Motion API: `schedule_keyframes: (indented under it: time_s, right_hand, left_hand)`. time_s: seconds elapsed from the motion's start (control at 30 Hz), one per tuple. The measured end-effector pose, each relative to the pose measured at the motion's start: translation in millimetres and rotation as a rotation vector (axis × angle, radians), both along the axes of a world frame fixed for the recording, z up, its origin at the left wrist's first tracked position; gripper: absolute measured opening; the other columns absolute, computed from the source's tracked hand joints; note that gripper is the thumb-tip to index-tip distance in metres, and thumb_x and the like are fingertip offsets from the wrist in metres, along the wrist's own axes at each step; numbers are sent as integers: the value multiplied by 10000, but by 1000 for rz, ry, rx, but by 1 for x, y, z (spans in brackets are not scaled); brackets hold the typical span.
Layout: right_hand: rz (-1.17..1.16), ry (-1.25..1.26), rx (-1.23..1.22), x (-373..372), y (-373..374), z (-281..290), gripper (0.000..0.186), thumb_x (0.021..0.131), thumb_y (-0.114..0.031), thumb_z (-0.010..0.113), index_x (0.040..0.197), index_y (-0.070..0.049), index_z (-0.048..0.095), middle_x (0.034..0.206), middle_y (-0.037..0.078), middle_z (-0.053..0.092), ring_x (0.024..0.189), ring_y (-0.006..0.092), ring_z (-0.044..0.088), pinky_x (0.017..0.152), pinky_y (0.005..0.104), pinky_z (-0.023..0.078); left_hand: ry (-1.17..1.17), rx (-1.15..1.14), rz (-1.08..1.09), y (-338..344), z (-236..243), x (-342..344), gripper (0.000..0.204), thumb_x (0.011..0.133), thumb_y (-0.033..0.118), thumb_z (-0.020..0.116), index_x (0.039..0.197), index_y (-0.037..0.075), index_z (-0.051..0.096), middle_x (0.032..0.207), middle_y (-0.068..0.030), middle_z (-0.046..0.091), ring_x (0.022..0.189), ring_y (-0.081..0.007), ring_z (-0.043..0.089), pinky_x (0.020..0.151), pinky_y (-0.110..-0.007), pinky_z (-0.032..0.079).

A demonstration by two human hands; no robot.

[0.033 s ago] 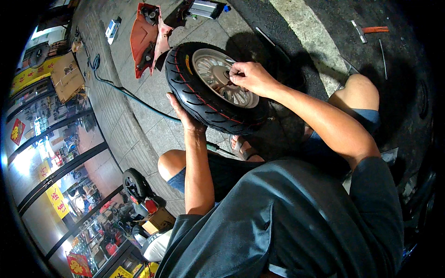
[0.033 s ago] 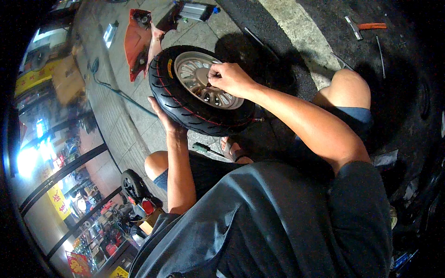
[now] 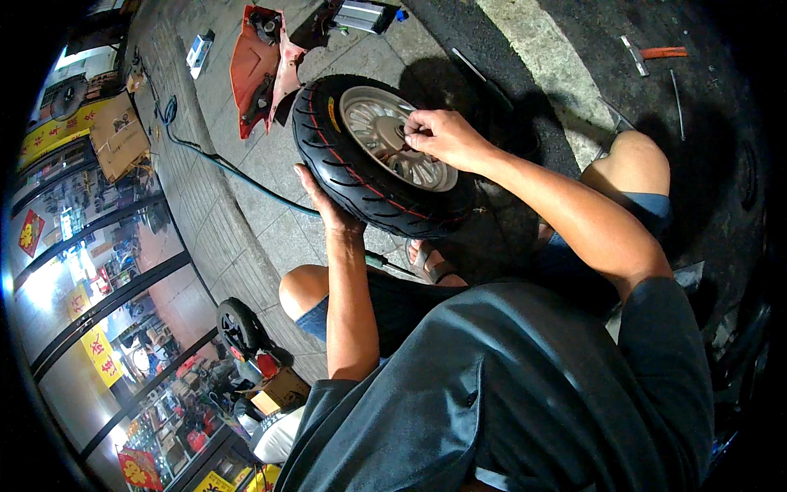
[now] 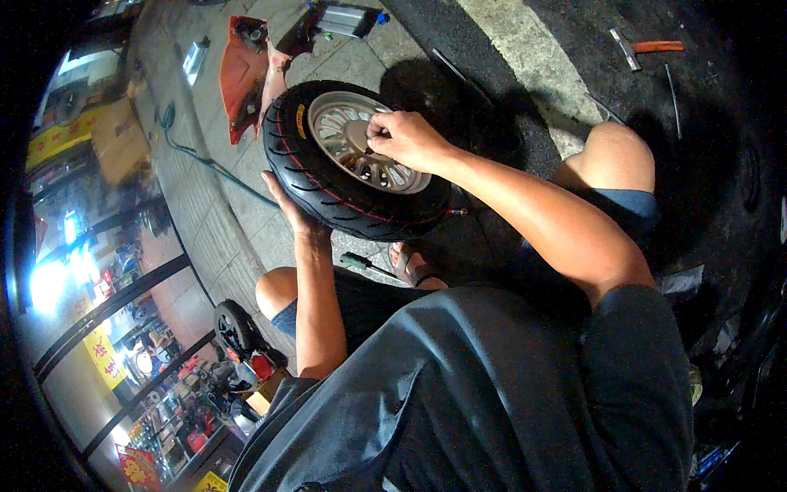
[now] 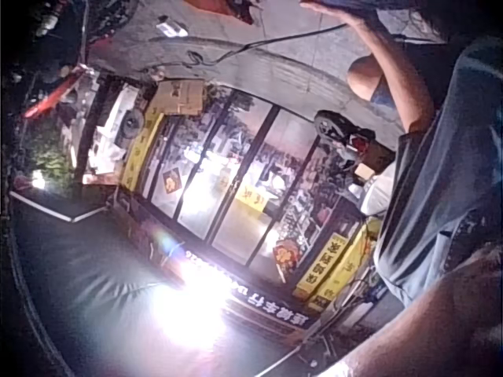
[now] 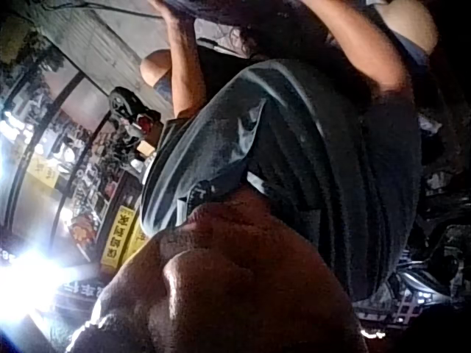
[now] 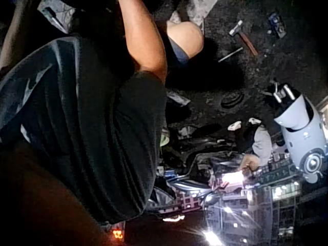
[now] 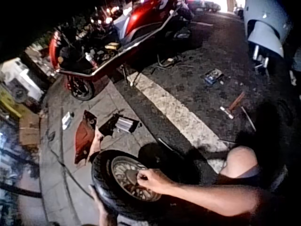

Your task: The person fits a tire onto a rim by hand with a screwdriver, inflates it using an air hose, taps the tire with a hammer, and installs the wheel onto a scooter axle using a wrench.

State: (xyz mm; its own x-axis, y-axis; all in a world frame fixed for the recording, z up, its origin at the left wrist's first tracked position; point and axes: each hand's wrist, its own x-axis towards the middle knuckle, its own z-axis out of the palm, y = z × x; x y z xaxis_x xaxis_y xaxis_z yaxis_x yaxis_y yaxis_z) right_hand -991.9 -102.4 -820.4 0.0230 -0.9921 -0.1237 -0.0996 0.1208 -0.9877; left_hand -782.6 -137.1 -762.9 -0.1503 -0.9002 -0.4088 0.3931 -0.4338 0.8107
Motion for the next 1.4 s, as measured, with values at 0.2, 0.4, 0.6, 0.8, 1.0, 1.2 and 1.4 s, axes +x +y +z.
schedule_keyframes:
  time_s: [0.2,0.4,0.6,0.8,1.0,1.2,1.4]
  right_hand:
    - [-9,-38,-73,1,-1,-11,147,877,-95,655,974,-9,584,790,27,633,718,75,591,602,268,475]
    - [-8,68,-3,-1,-3,0,159,883,-107,641,995,-11,580,781,50,636,704,92,590,615,285,478]
    - [-78,92,-35,-4,6,1,225,884,-150,626,1048,-3,581,811,111,662,709,153,624,660,318,494]
    - [-23,14,-64,-7,-4,-4,314,858,-142,666,1132,-21,571,884,133,692,836,206,675,764,333,510]
    - [-79,208,13,-7,0,-12,281,867,-139,657,1102,-3,587,912,163,693,847,241,692,761,354,521]
    - [-54,136,-157,1,3,-11,314,826,-101,620,1128,-22,591,952,183,677,880,281,676,789,379,531]
    - [27,-91,-109,-19,-2,-25,412,836,-71,587,1227,15,490,1044,104,602,907,173,586,792,327,491]
  left_hand:
    - [-1,-4,1,0,-1,1,718,946,651,346,1374,83,443,1297,-103,556,1122,-277,565,988,-423,461]
    - [50,-28,-36,-2,1,1,733,937,658,366,1383,81,438,1299,-107,557,1124,-279,566,990,-423,463]
    - [11,-51,-91,0,11,-9,781,912,687,389,1427,100,378,1388,-118,480,1208,-301,514,1017,-450,439]
    - [13,-63,-108,-3,4,-9,756,920,676,386,1429,117,376,1389,-111,477,1221,-298,503,1026,-445,431]
    - [-33,-63,-105,3,7,-18,775,915,692,369,1429,113,377,1386,-108,482,1212,-294,505,1033,-442,419]
    - [-93,22,-46,3,10,-2,810,904,702,379,1452,106,362,1434,-117,438,1269,-323,447,1074,-457,366]
    - [6,88,-89,-16,-15,-8,701,890,705,425,1243,115,567,1052,-65,649,890,-237,624,826,-383,519]
